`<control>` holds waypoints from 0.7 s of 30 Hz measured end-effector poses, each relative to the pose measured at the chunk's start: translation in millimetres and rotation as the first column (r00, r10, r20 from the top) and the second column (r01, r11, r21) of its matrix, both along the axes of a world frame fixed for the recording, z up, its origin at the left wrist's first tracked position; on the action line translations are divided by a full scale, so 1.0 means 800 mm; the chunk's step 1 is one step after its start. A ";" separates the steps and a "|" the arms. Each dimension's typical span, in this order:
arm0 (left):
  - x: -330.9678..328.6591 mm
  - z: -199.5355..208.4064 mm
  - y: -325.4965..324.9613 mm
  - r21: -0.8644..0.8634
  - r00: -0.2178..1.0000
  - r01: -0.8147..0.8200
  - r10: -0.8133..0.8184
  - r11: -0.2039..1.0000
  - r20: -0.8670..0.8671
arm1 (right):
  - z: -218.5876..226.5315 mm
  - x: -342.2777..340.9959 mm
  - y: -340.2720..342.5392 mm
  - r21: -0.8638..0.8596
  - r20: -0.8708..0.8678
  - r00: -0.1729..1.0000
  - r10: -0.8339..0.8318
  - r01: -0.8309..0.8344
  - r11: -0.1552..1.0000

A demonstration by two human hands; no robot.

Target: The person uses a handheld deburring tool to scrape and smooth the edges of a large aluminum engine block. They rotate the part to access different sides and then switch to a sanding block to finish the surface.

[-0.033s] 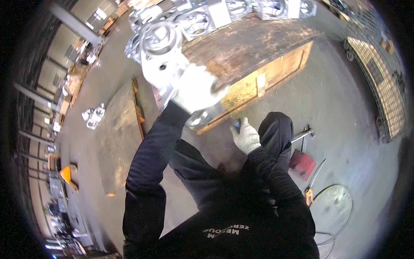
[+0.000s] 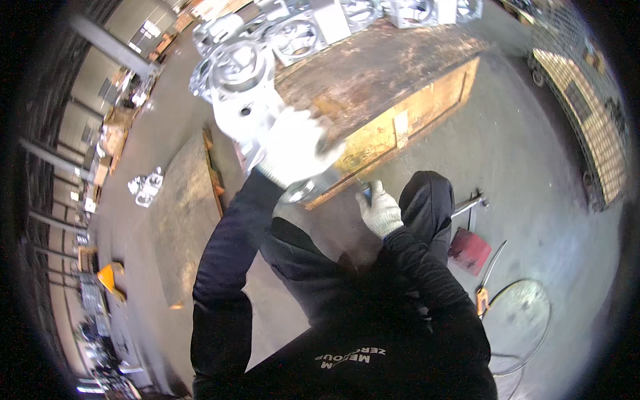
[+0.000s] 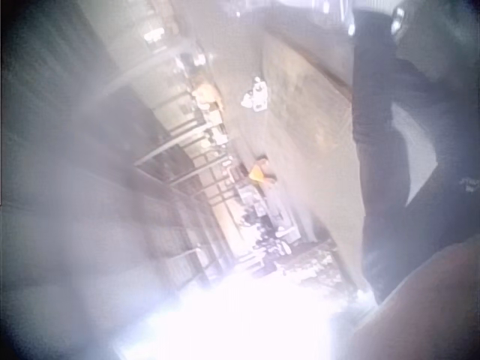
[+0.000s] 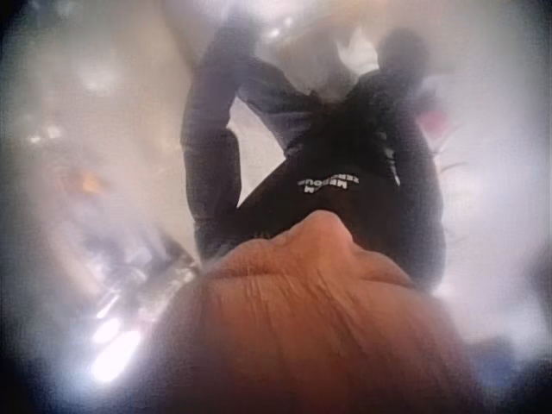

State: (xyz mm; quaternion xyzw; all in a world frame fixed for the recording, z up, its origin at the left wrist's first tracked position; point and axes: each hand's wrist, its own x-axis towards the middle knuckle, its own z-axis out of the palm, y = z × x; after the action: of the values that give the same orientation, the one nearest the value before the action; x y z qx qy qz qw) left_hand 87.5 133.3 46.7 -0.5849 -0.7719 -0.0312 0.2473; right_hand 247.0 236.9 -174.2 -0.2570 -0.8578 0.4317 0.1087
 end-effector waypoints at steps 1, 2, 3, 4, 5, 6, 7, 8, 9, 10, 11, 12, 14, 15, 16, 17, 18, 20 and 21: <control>0.008 0.002 -0.014 0.022 0.997 0.056 -0.057 0.998 0.052 | -0.002 0.000 0.001 -0.087 -0.056 0.998 -0.004 -0.001 0.996; 0.013 0.003 -0.029 -0.094 0.983 0.041 -0.023 0.995 0.181 | -0.003 -0.003 0.002 -0.175 -0.113 0.993 -0.028 0.008 0.985; 0.016 0.003 -0.040 -0.009 0.976 0.162 -0.158 0.987 0.152 | -0.005 -0.008 0.003 -0.180 -0.207 0.978 0.001 -0.040 0.983; 0.019 0.002 -0.050 0.079 0.954 0.236 -0.247 0.968 0.168 | -0.006 -0.014 0.002 -0.144 -0.237 0.971 0.026 -0.062 0.988; 0.023 -0.001 -0.055 0.012 0.956 0.207 -0.204 0.978 0.212 | -0.008 -0.024 0.000 -0.118 -0.275 0.961 0.034 -0.069 0.991; 0.027 -0.005 -0.057 -0.039 0.957 0.228 -0.217 0.973 0.193 | -0.008 -0.036 -0.003 -0.099 -0.313 0.948 0.058 -0.093 0.991; 0.029 -0.008 -0.058 -0.051 0.961 0.212 -0.199 0.976 0.190 | -0.008 -0.050 -0.005 -0.202 -0.267 0.961 0.076 -0.133 0.970; 0.032 -0.010 -0.056 -0.118 0.968 0.187 -0.163 0.975 0.192 | -0.008 -0.063 -0.009 -0.216 -0.216 0.973 0.086 -0.134 0.967; 0.033 -0.011 -0.054 -0.033 0.971 0.167 -0.158 0.985 0.178 | -0.007 -0.075 -0.010 -0.231 -0.186 0.979 0.090 -0.132 0.964; 0.034 -0.011 -0.053 -0.006 0.975 0.138 -0.135 0.990 0.175 | -0.006 -0.084 -0.011 -0.248 -0.154 0.983 0.097 -0.134 0.960; 0.034 -0.011 -0.050 0.067 0.974 0.167 -0.175 0.984 0.145 | -0.005 -0.094 -0.011 -0.296 -0.182 0.979 0.093 -0.144 0.944; 0.031 -0.008 -0.050 0.093 0.978 0.101 -0.116 0.991 0.171 | -0.004 -0.101 -0.011 -0.353 -0.185 0.977 0.103 -0.164 0.921; 0.028 -0.006 -0.049 0.139 0.965 0.101 -0.131 0.985 0.227 | -0.003 -0.113 -0.011 -0.461 -0.163 0.976 0.143 -0.204 0.864; 0.027 -0.006 -0.049 0.096 0.963 0.105 -0.125 0.990 0.238 | -0.003 -0.119 -0.011 -0.420 -0.193 0.967 0.170 -0.237 0.876; 0.026 -0.007 -0.050 0.061 0.960 0.104 -0.117 0.993 0.255 | -0.004 -0.124 -0.012 -0.404 -0.176 0.967 0.183 -0.241 0.882; 0.025 -0.006 -0.051 0.039 0.955 0.108 -0.115 0.993 0.275 | -0.006 -0.130 -0.013 -0.367 -0.185 0.967 0.174 -0.232 0.901; 0.024 -0.007 -0.051 0.070 0.951 0.080 -0.097 0.994 0.293 | -0.010 -0.135 -0.015 -0.332 -0.203 0.964 0.169 -0.230 0.915; 0.024 -0.007 -0.050 0.092 0.946 0.061 -0.087 0.994 0.312 | -0.019 -0.146 -0.020 -0.348 -0.191 0.967 0.171 -0.229 0.909; 0.024 -0.007 -0.050 0.052 0.944 0.091 -0.103 0.995 0.314 | -0.024 -0.151 -0.022 -0.354 -0.185 0.968 0.171 -0.228 0.907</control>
State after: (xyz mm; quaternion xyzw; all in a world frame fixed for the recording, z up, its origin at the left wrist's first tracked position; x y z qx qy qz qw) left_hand 106.9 93.4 41.3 -0.6050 -0.7711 -0.1506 0.1294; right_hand 126.2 219.0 -193.7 -0.1507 -0.7715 0.6133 0.0771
